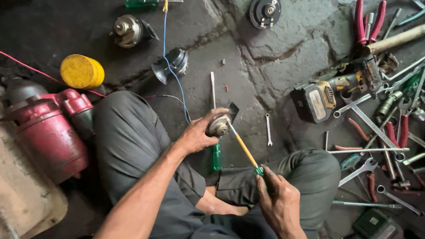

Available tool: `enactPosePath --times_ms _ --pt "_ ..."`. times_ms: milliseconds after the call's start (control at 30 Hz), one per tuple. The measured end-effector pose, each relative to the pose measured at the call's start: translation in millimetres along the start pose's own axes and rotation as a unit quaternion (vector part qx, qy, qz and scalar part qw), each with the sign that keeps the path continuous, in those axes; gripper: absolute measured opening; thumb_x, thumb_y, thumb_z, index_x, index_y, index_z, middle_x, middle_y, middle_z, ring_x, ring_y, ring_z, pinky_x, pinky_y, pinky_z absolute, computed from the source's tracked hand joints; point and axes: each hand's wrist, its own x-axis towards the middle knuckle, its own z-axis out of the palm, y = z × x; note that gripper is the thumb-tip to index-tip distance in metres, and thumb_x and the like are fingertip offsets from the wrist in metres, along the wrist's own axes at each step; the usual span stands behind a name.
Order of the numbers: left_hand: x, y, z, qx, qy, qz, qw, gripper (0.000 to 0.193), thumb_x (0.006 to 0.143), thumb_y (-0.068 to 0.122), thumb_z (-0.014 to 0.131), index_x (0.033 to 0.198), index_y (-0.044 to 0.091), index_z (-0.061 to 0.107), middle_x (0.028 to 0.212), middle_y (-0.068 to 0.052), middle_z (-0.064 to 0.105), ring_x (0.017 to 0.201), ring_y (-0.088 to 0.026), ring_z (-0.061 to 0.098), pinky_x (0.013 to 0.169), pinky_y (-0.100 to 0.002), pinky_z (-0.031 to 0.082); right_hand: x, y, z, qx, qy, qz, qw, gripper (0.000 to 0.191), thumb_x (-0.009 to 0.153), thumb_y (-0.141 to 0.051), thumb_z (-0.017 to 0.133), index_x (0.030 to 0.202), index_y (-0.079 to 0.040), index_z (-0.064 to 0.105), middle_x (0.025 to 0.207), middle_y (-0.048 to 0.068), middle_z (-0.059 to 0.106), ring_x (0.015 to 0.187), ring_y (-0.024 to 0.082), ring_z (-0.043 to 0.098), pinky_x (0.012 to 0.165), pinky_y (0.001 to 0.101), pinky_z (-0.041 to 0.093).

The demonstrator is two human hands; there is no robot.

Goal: The person sits on the floor and uses a screwdriver to adjust internal components of a small motor or horn. They repeatedly tighten and loosen screws while holding the device in their hands.

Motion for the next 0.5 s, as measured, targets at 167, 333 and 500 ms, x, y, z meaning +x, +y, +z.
enactPosePath --times_ms 167,333,500 --pt "-0.8 1.2 0.4 -0.005 0.009 0.004 1.000 0.085 0.069 0.005 0.073 0.146 0.032 0.048 0.124 -0.010 0.073 0.113 -0.026 0.073 0.094 -0.037 0.057 -2.1 3.1 0.4 -0.003 0.018 -0.049 0.999 0.030 0.088 -0.019 0.072 0.115 -0.007 0.073 0.072 0.014 0.064 0.057 0.029 0.063 0.056 0.0390 0.050" --pt "-1.1 -0.3 1.6 -0.001 0.012 0.010 1.000 0.084 0.070 0.005 0.073 0.146 0.031 0.049 0.122 -0.011 0.074 0.113 -0.027 0.073 0.094 -0.038 0.058 -2.1 5.0 0.0 -0.014 0.001 -0.030 0.999 0.030 0.088 -0.021 0.072 0.115 -0.008 0.074 0.070 0.014 0.063 0.055 0.030 0.062 0.055 0.0401 0.049" --pt "-1.3 -1.4 1.7 0.012 0.011 0.016 1.000 0.084 0.071 0.005 0.073 0.146 0.031 0.047 0.122 -0.011 0.073 0.114 -0.028 0.072 0.095 -0.039 0.057 -3.6 5.7 3.7 -0.010 0.006 -0.037 0.999 0.030 0.088 -0.021 0.071 0.115 -0.007 0.074 0.072 0.014 0.064 0.057 0.030 0.063 0.055 0.0399 0.049"
